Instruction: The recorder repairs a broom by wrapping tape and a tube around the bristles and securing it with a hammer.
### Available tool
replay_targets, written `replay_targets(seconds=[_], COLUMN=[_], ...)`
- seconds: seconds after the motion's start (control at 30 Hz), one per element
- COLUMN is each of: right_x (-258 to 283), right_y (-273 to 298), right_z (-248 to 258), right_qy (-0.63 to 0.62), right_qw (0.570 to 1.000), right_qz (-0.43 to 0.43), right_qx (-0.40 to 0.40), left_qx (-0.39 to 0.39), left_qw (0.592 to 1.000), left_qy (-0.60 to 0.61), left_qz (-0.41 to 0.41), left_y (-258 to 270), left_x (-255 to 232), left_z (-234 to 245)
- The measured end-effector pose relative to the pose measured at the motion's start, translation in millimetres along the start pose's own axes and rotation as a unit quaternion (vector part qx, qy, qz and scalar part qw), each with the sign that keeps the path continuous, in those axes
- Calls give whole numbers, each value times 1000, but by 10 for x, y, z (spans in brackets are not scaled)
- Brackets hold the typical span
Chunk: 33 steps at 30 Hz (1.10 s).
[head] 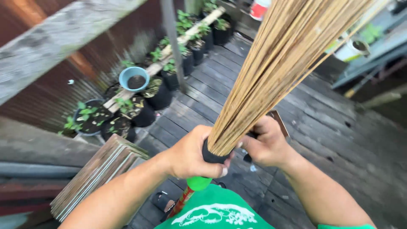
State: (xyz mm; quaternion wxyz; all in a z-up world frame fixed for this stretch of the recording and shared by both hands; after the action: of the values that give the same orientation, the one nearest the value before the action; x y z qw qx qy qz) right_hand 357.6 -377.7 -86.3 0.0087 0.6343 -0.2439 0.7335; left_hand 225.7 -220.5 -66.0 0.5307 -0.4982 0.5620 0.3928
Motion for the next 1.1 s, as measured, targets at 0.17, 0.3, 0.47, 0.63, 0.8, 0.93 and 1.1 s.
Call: replay_targets(seconds=[0.17, 0.3, 0.47, 0.63, 0.8, 0.93, 1.1], right_x=[141, 35, -36, 249, 119, 286, 272], right_y=[169, 432, 837, 554, 518, 363, 421], right_z=[423, 712, 832, 591, 445, 252, 101], right_qy=[-56, -119, -88, 35, 84, 88, 135], right_qw=[996, 978, 987, 942, 932, 940, 937], right_qz=[-76, -162, -99, -72, -66, -86, -100], right_qx=[-1, 45, -91, -326, -346, -318, -307], left_qx=[151, 272, 264, 19, -118, -87, -11], left_qw=[974, 902, 926, 979, 944, 960, 986], left_qy=[150, 300, 231, -201, -299, -255, -161], left_qz=[80, 148, 141, 3, -74, -74, -37], left_y=[-605, -1030, -1260, -1314, -1244, -1109, -960], left_x=[296, 547, 570, 232, 299, 124, 68], left_z=[-178, -338, -464, -502, -269, -31, 192])
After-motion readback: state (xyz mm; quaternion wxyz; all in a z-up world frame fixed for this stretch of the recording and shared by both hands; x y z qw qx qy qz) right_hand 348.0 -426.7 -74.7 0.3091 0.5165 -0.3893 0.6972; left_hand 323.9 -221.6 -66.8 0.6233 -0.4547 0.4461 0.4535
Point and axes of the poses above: each hand's wrist, its own y-axis away from the middle knuckle, its own z-axis out of the back of the hand, x = y × z, the point moved 3 cm from there along -y, towards the middle knuckle, and after that the axes turned 2 degrees about -y, right-handed, at the moved point
